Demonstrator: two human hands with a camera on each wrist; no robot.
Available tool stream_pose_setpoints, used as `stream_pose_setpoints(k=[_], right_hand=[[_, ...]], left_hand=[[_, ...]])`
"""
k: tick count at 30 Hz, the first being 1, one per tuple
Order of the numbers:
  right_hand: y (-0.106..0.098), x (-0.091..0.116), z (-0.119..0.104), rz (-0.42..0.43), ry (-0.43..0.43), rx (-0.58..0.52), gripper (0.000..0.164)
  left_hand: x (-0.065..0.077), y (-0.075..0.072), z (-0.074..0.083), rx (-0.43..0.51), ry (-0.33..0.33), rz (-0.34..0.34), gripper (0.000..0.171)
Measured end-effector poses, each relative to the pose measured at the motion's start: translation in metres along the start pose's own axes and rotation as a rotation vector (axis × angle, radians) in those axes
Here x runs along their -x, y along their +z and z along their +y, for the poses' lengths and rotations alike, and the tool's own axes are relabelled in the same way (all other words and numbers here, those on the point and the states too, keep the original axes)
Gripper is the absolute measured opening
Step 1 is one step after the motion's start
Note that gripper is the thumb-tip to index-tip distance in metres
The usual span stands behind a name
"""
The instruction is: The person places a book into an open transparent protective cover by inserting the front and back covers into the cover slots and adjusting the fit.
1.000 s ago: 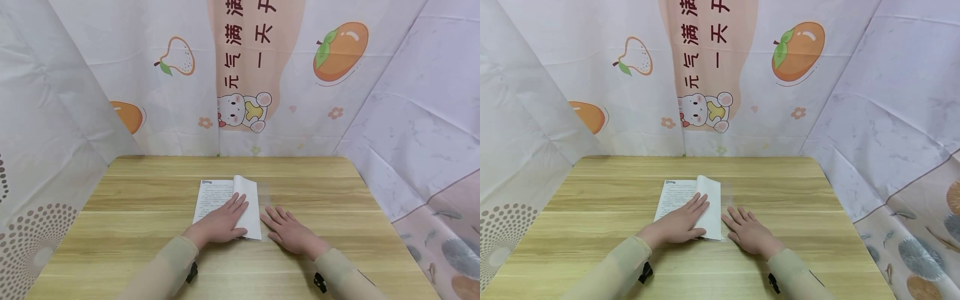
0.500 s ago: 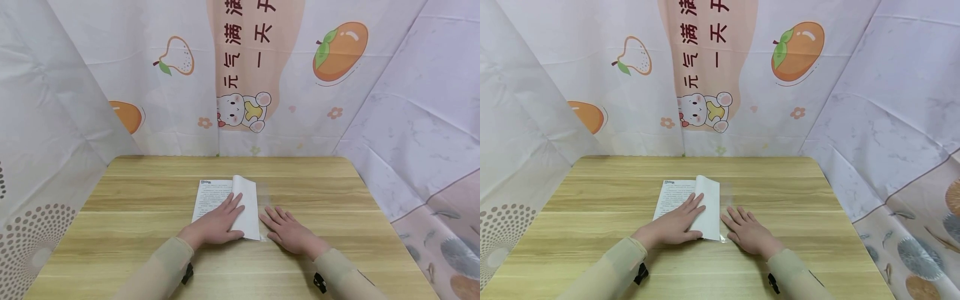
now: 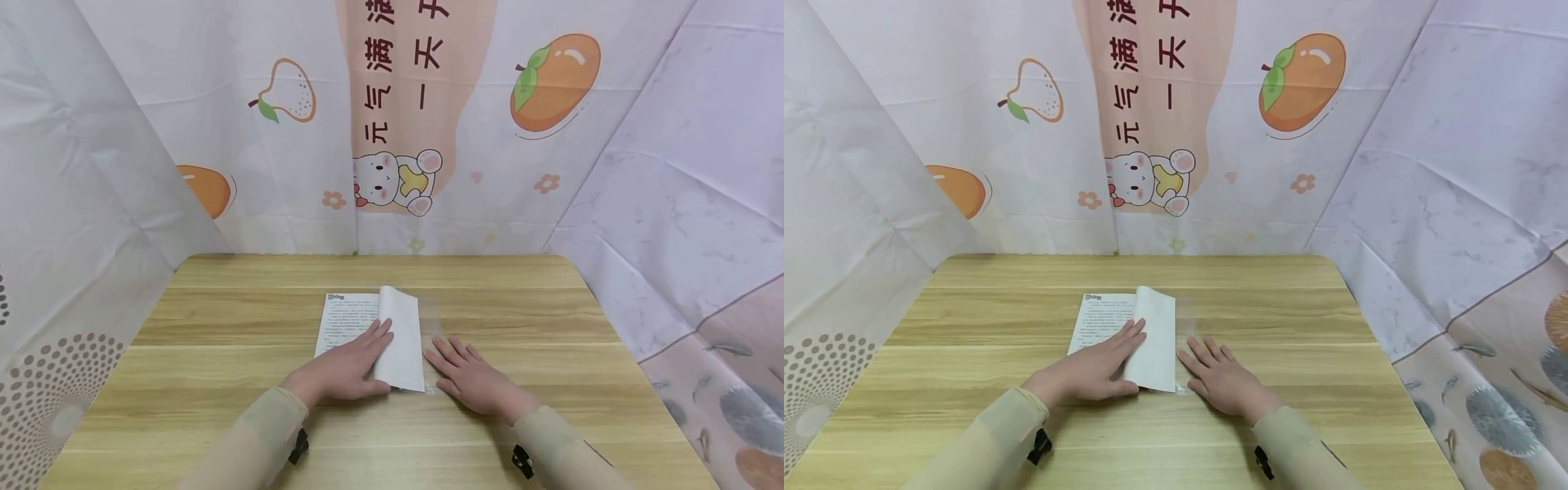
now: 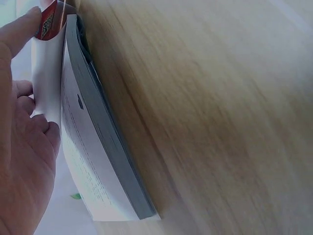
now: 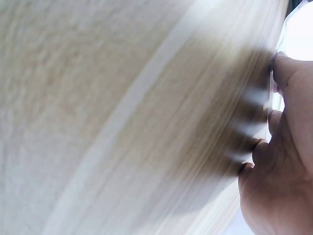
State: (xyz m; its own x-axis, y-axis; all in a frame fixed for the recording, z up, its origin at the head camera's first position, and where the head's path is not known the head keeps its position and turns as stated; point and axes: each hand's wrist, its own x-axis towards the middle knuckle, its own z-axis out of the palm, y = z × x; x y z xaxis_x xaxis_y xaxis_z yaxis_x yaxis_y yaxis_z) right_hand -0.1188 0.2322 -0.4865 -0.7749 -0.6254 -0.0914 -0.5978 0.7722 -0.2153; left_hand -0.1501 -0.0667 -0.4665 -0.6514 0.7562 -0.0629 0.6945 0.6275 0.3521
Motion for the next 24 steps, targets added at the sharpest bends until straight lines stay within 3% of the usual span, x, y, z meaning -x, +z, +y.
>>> stream_pose_setpoints(k=[8, 24], right_hand=[[0.0006, -0.0003, 0.0002, 0.000, 0.000, 0.000, 0.054], [-0.0015, 0.0002, -0.0019, -0.006, 0.005, -0.004, 0.054]], left_hand=[[-0.0005, 0.0010, -0.0019, 0.013, 0.011, -0.019, 0.093], [-0.0036, -0.0006, 0.0033, -0.057, -0.003, -0.043, 0.091]])
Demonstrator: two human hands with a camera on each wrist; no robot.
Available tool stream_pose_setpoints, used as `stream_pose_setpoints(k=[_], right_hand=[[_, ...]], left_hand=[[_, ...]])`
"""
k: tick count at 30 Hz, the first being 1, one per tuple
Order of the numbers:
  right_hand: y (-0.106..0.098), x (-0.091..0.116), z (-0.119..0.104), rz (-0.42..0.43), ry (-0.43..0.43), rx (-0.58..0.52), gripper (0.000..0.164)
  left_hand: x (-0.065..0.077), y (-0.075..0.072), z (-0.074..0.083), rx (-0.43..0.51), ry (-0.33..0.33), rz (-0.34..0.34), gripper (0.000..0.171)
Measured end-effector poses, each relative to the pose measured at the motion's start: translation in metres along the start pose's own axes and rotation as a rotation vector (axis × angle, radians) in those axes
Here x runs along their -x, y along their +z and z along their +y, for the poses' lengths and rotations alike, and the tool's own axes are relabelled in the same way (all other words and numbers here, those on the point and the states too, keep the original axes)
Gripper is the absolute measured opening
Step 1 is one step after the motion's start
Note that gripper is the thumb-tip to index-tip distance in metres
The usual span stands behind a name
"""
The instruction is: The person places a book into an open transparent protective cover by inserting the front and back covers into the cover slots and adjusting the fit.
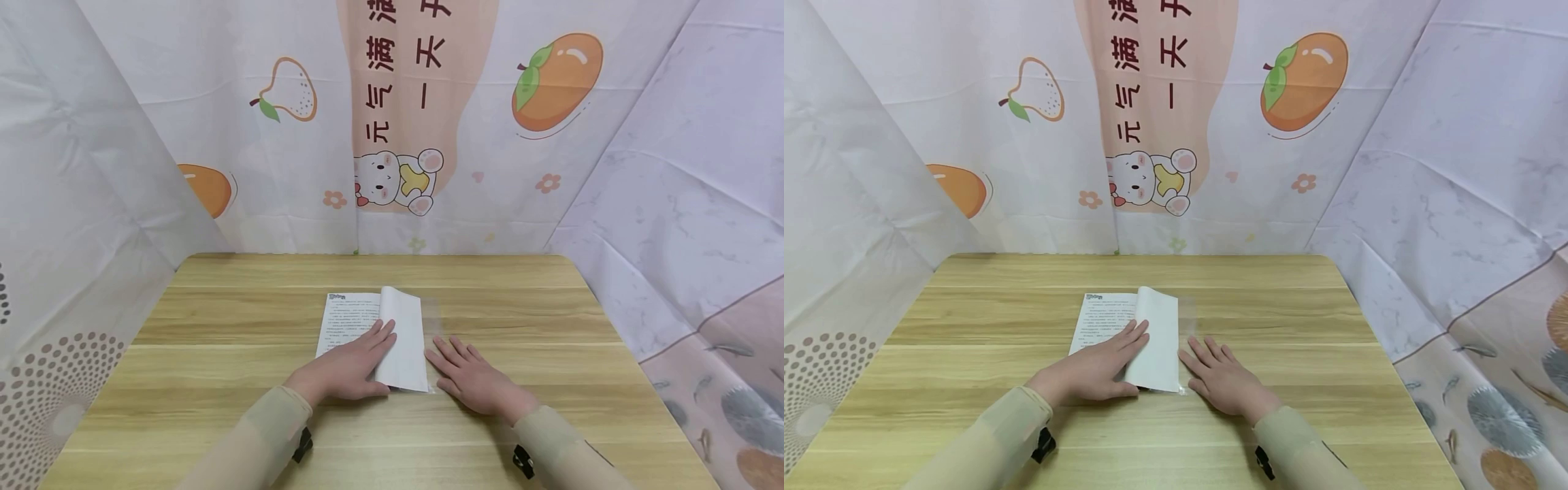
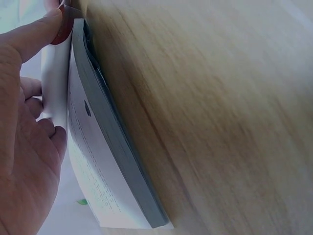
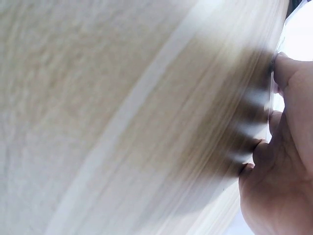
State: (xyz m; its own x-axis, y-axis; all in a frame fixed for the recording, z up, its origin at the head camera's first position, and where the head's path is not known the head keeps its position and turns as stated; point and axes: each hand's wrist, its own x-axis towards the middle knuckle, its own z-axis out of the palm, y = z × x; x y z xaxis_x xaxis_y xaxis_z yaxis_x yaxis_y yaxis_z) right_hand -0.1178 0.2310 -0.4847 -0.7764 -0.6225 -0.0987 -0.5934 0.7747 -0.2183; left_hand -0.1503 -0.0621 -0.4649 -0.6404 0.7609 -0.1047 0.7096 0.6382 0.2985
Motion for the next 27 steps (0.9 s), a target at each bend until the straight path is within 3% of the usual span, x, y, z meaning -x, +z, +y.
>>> stream_pose_setpoints(k=[19, 27], right_hand=[[0.014, -0.001, 0.010, 0.039, -0.015, 0.021, 0.055], [0.009, -0.001, 0.006, 0.043, -0.023, -0.019, 0.054]], left_hand=[[-0.005, -0.003, 0.005, -0.059, -0.021, -0.038, 0.091], [-0.005, -0.006, 0.010, -0.076, -0.026, -0.051, 0.091]])
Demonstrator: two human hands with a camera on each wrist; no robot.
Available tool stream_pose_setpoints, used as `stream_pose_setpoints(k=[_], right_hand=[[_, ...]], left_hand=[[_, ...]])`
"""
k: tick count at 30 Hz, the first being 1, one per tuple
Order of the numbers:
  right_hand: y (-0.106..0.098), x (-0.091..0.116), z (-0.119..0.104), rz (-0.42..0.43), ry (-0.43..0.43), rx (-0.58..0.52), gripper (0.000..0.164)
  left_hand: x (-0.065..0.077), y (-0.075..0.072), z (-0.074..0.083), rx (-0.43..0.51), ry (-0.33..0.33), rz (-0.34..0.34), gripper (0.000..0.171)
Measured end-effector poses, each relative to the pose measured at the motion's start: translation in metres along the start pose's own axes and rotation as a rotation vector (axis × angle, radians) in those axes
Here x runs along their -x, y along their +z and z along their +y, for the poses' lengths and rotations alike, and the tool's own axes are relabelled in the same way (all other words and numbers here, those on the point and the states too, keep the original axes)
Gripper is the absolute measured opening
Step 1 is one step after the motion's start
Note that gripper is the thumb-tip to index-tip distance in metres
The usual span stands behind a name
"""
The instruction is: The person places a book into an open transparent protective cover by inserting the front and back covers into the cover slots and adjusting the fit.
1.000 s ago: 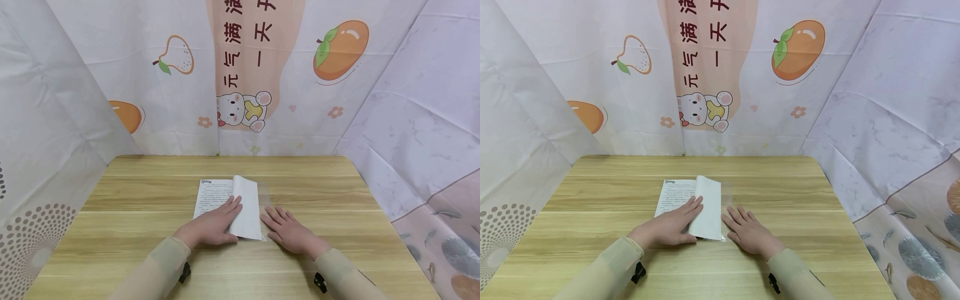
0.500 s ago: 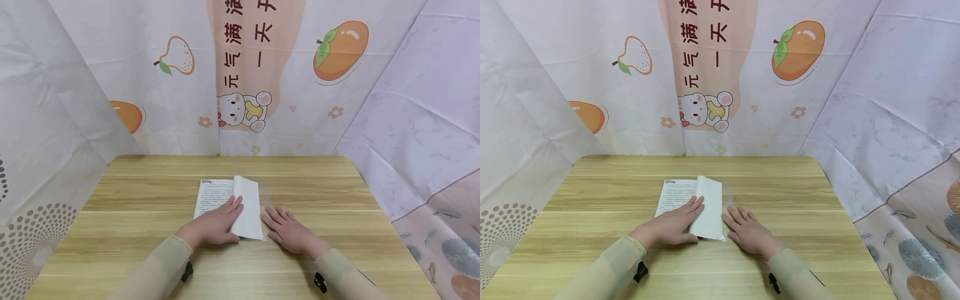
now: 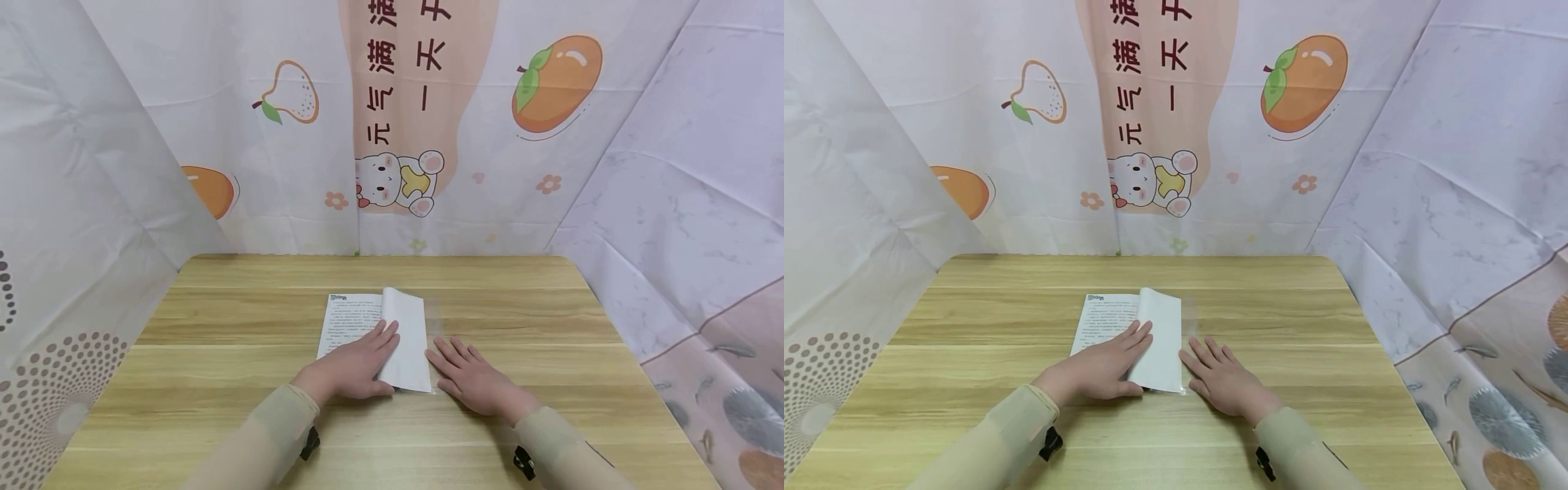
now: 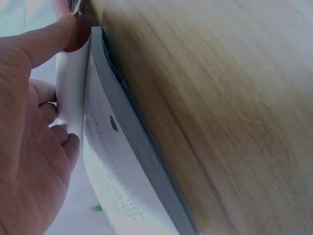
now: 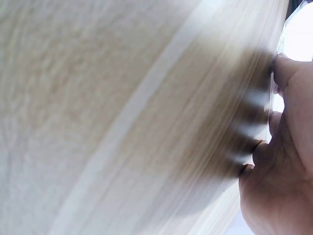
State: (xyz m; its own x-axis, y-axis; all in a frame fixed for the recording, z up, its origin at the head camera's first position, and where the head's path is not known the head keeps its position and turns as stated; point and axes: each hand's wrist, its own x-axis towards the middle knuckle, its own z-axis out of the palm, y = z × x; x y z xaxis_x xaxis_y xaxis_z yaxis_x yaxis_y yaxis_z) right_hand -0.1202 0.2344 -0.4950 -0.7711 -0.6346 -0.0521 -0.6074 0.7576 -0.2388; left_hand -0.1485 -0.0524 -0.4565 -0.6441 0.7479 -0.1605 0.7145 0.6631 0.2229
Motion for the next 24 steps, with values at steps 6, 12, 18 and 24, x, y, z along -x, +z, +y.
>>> stream_pose_setpoints(k=[6, 12, 18, 24], right_hand=[[0.0002, 0.0003, 0.0002, -0.002, 0.006, -0.004, 0.054], [0.0044, -0.0001, 0.0032, -0.003, 0.007, 0.006, 0.055], [0.0065, 0.0002, 0.0049, 0.010, 0.003, 0.000, 0.055], [0.0074, -0.0002, 0.0058, 0.006, 0.005, 0.022, 0.055]], left_hand=[[-0.0019, 0.0007, 0.0001, -0.014, 0.003, 0.000, 0.091], [-0.0039, -0.0002, 0.0022, -0.030, -0.003, -0.010, 0.091], [-0.0044, -0.0032, 0.0060, -0.047, -0.004, -0.018, 0.090], [-0.0061, -0.0034, 0.0073, -0.057, -0.017, -0.027, 0.091]])
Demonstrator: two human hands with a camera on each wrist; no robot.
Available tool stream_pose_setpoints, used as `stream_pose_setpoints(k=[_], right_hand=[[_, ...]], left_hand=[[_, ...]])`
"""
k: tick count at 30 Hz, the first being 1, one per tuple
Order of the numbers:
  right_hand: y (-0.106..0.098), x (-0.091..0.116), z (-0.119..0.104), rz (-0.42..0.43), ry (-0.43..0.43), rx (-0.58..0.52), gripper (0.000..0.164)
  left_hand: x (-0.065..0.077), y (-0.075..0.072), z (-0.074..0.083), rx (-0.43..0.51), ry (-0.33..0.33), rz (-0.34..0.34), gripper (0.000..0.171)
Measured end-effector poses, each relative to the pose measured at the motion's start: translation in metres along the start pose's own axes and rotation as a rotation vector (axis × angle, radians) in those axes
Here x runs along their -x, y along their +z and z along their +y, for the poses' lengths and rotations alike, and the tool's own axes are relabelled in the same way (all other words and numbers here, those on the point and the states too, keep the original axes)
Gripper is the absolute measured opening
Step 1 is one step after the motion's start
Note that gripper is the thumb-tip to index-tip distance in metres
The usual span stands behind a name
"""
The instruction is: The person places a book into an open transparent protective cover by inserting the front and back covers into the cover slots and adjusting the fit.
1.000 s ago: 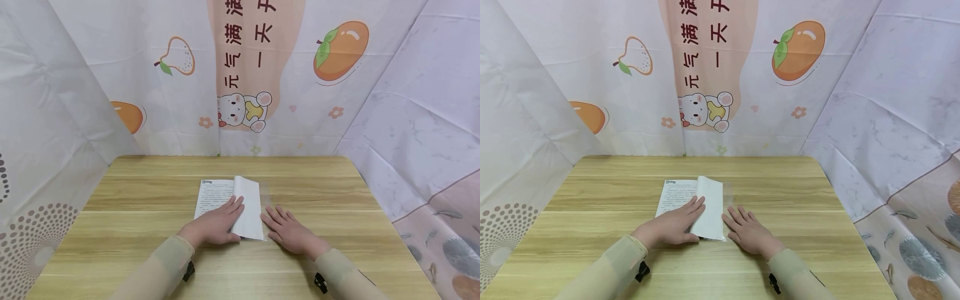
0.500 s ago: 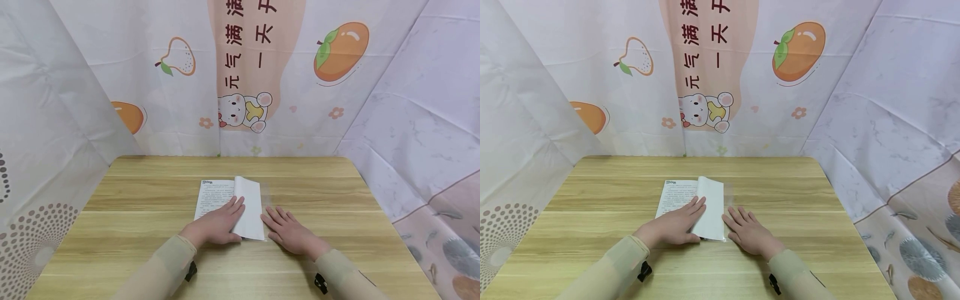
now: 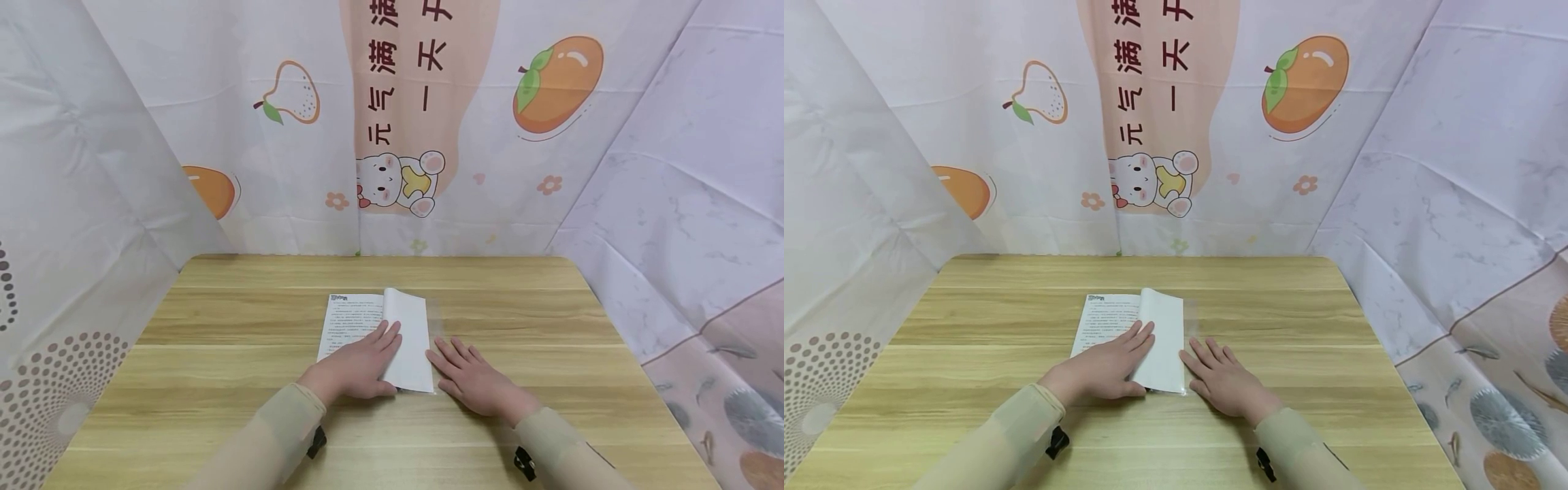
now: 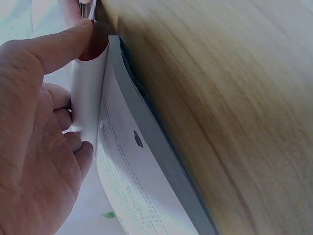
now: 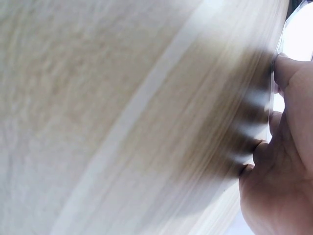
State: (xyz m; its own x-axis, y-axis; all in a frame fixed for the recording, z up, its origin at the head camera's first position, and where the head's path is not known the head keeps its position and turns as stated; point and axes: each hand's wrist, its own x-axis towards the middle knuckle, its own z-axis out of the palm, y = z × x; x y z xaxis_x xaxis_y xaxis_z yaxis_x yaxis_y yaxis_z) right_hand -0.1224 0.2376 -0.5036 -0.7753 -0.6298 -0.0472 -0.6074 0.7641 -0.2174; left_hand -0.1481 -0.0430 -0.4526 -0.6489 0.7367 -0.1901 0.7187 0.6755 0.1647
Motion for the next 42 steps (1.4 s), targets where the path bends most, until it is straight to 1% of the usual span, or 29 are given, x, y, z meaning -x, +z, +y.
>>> stream_pose_setpoints(k=[6, 11, 17, 29, 37, 42], right_hand=[[-0.005, 0.000, -0.004, -0.021, 0.006, -0.031, 0.055], [-0.007, 0.000, -0.005, -0.036, 0.015, -0.026, 0.056], [-0.008, 0.000, -0.006, -0.046, 0.023, -0.025, 0.055], [-0.005, -0.001, -0.004, -0.026, 0.019, -0.023, 0.054], [-0.005, 0.000, -0.004, 0.002, -0.003, -0.004, 0.054], [-0.006, 0.000, -0.005, 0.012, -0.018, -0.017, 0.054]], left_hand=[[-0.001, -0.002, 0.002, -0.013, -0.011, -0.006, 0.091], [-0.003, -0.003, 0.005, -0.045, -0.014, -0.004, 0.091], [-0.004, -0.005, 0.008, -0.048, -0.025, -0.007, 0.092], [-0.006, -0.005, 0.011, -0.039, -0.046, -0.015, 0.091], [-0.010, -0.003, 0.013, -0.033, -0.051, -0.018, 0.091], [-0.011, -0.001, 0.013, -0.039, -0.053, -0.019, 0.091]])
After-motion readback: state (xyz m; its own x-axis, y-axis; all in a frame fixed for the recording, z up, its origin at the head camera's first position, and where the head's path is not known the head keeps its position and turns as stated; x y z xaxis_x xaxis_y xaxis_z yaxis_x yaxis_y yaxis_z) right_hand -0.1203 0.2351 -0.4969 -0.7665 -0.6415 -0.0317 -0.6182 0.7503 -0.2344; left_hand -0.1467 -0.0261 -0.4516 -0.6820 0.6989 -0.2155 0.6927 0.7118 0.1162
